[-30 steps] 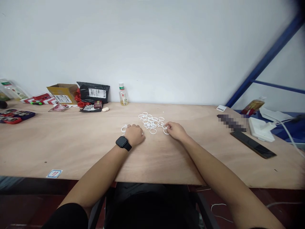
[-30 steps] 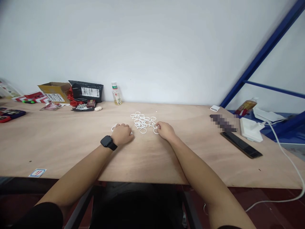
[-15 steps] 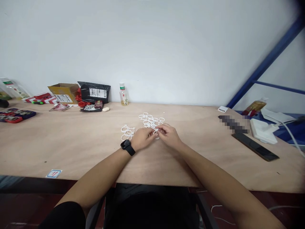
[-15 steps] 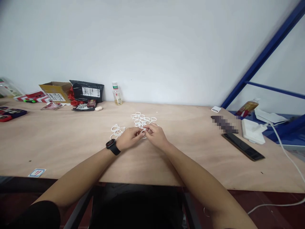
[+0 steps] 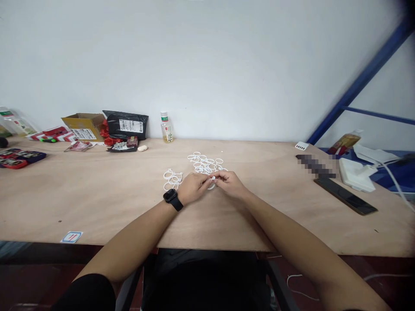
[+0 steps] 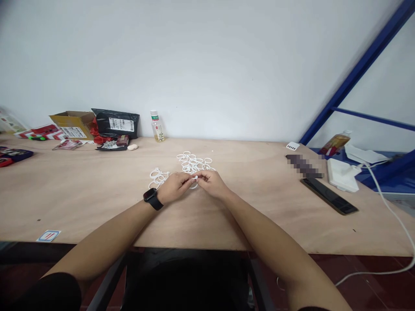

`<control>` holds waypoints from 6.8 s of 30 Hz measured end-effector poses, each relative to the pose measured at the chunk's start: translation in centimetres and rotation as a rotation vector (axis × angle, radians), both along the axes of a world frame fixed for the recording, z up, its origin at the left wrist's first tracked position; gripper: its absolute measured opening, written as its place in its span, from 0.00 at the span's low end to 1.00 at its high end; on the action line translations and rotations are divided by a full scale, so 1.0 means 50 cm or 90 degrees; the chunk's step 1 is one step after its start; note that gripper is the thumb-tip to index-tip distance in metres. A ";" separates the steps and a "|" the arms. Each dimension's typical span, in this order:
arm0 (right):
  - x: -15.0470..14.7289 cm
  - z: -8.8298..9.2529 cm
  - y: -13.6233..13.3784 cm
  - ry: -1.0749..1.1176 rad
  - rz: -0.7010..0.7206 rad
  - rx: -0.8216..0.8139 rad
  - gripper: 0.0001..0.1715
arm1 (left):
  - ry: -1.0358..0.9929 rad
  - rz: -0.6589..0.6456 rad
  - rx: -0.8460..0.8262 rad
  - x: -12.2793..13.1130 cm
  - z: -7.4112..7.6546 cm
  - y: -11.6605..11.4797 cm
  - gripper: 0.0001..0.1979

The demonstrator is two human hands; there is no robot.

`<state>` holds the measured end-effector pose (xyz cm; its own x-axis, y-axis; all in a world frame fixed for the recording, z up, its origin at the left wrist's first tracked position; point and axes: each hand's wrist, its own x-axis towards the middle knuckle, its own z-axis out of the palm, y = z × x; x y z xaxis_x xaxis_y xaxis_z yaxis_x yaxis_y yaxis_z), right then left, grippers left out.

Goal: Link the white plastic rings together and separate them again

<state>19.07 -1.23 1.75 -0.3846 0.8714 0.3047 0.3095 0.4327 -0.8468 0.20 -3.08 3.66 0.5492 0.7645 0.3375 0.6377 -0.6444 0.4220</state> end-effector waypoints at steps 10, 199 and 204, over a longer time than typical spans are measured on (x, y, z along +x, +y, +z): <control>-0.005 -0.003 -0.002 -0.010 -0.054 0.010 0.14 | 0.018 -0.017 0.027 0.002 -0.001 0.001 0.21; -0.005 -0.031 0.029 -0.157 -0.140 0.152 0.12 | -0.176 0.099 -0.097 -0.024 -0.032 0.044 0.14; 0.001 -0.042 0.039 -0.324 -0.093 0.142 0.17 | -0.183 0.089 -0.082 -0.025 -0.028 0.043 0.15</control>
